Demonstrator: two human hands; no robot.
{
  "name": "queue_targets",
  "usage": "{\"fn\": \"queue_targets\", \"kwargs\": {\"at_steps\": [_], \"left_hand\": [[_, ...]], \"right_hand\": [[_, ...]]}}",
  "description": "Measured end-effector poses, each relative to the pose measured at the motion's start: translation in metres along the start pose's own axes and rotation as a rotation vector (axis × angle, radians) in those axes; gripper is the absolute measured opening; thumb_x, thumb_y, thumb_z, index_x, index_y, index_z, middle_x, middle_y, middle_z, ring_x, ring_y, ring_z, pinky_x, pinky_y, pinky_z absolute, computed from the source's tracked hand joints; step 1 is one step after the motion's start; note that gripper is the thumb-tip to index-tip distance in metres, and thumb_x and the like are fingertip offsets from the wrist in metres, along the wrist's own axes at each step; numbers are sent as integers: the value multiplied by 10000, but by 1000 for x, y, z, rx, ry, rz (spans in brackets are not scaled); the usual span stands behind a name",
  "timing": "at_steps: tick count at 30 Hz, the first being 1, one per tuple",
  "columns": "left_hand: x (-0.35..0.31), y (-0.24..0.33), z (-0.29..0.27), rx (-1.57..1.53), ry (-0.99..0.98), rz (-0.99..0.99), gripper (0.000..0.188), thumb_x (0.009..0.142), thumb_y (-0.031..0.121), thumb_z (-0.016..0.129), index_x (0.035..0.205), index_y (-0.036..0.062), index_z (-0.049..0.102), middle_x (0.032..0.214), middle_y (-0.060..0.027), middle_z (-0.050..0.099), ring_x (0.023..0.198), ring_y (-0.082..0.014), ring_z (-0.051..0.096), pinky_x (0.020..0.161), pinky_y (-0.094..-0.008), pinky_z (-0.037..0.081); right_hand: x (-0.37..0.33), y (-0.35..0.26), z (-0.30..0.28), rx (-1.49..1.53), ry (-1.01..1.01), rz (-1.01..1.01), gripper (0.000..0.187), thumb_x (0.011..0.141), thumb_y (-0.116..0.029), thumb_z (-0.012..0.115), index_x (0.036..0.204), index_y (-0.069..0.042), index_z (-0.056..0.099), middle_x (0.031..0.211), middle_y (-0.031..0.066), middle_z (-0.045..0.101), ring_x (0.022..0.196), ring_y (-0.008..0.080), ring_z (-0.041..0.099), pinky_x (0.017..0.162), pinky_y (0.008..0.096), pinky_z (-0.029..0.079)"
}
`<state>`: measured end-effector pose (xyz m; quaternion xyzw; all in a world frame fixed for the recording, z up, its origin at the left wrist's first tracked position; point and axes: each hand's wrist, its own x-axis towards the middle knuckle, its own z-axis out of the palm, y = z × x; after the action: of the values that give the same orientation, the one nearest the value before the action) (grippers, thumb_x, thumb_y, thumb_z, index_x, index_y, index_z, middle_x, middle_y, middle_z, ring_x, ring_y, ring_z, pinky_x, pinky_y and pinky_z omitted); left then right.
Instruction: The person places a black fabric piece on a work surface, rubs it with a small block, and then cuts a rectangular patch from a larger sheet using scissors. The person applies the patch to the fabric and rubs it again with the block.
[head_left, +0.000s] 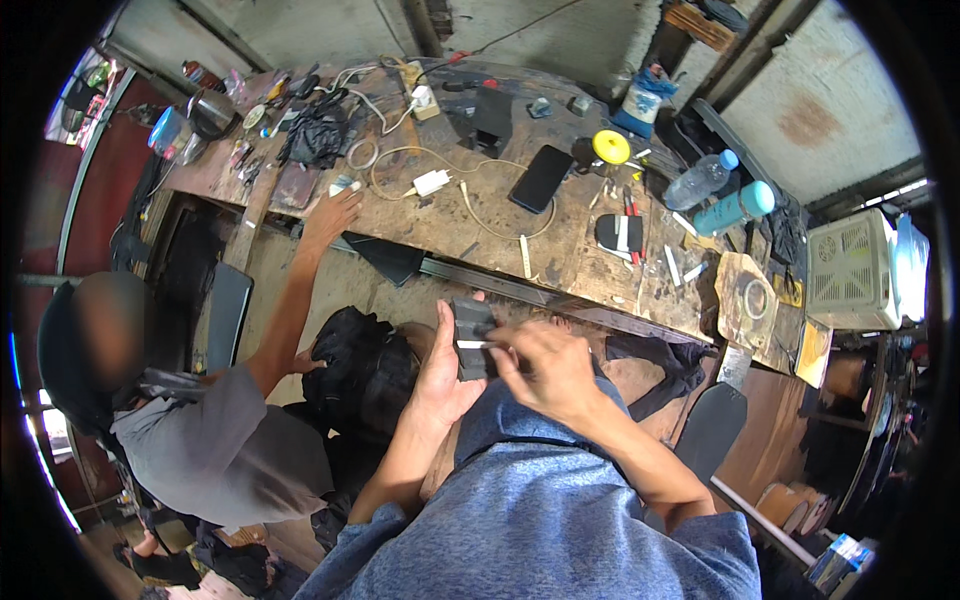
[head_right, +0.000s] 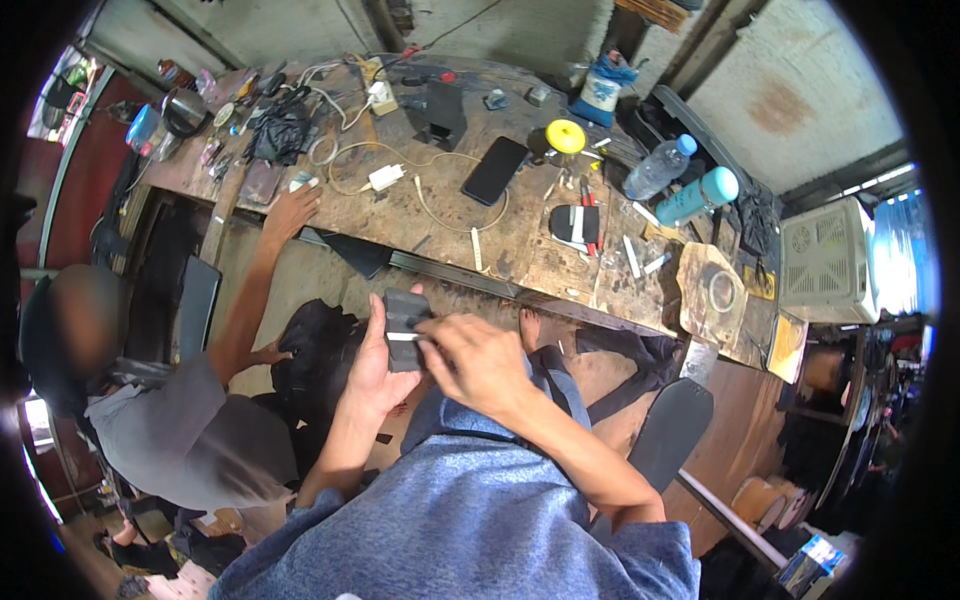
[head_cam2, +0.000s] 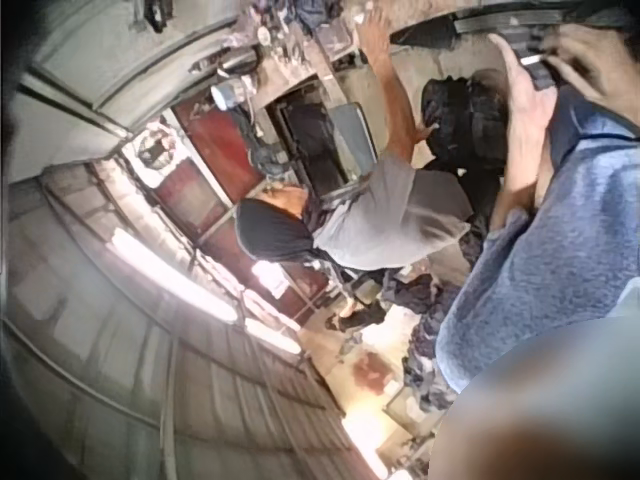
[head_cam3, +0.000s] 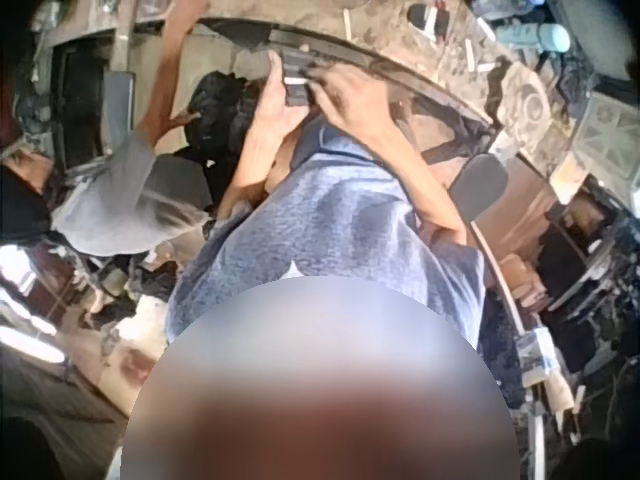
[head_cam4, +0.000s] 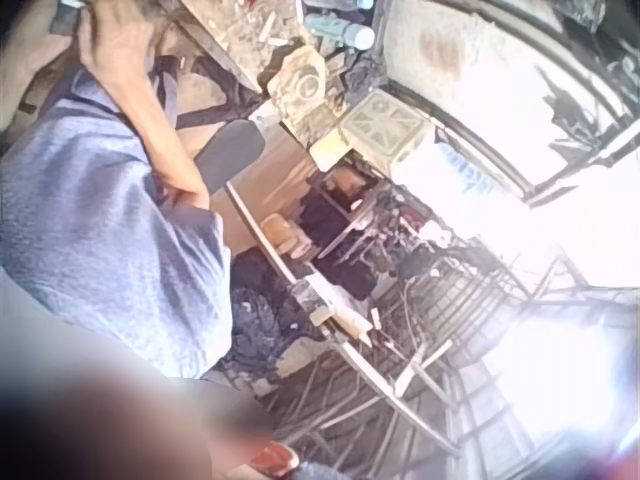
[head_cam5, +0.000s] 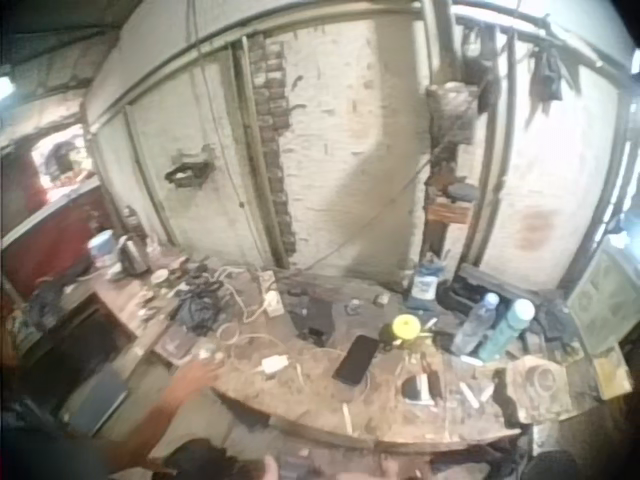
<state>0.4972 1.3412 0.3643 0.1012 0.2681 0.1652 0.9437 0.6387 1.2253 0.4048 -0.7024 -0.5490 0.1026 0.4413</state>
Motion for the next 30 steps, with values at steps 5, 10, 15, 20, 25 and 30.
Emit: {"fn": "queue_targets", "kwargs": {"at_steps": [5, 10, 15, 20, 25, 30], "left_hand": [[-5, -12, 13, 154, 190, -38, 701, 1077, 675, 428, 1558, 169, 483, 1358, -45, 623, 1274, -208, 602, 1100, -452, 492], [-4, -17, 15, 218, 208, 3, 697, 1075, 675, 436, 1549, 166, 488, 1344, -47, 627, 1257, -218, 613, 1079, -453, 501], [-6, -23, 16, 284, 271, -2, 712, 1086, 658, 430, 1576, 142, 460, 1425, -71, 595, 1315, -225, 588, 1115, -452, 490], [-5, -29, 24, 346, 358, 46, 756, 1084, 652, 447, 1610, 110, 422, 1502, -91, 547, 1386, -219, 542, 1131, -405, 486], [3, -38, 11, 326, 344, 135, 681, 1085, 622, 483, 1542, 119, 506, 1419, -74, 602, 1316, -195, 580, 1093, -385, 504], [11, -50, -10, 438, 497, 91, 684, 1049, 668, 535, 1377, 71, 592, 1264, -64, 641, 1181, -183, 612, 1010, -368, 520]], "right_hand": [[-3, 4, 18, -83, -9, -99, 116, 886, -127, 767, 996, -94, 782, 931, 40, 756, 847, 240, 747, 676, 381, 601], [-10, 12, 10, -110, -24, -170, 186, 810, -122, 756, 993, -104, 784, 927, 30, 757, 843, 237, 749, 691, 371, 611], [-12, 11, 5, -105, -90, -125, 190, 800, -123, 752, 985, -94, 785, 929, 38, 749, 855, 240, 746, 704, 378, 607], [-16, 7, 5, -136, -98, -80, 177, 822, -154, 800, 976, -67, 797, 950, 57, 785, 850, 255, 764, 721, 368, 610], [-16, 8, 5, -127, -11, -24, 109, 842, -169, 740, 891, -75, 765, 858, 79, 755, 771, 276, 737, 676, 418, 599], [-18, 3, 2, -43, -64, 49, 124, 847, -139, 768, 938, -74, 822, 937, 89, 807, 811, 274, 783, 694, 388, 613]]}}
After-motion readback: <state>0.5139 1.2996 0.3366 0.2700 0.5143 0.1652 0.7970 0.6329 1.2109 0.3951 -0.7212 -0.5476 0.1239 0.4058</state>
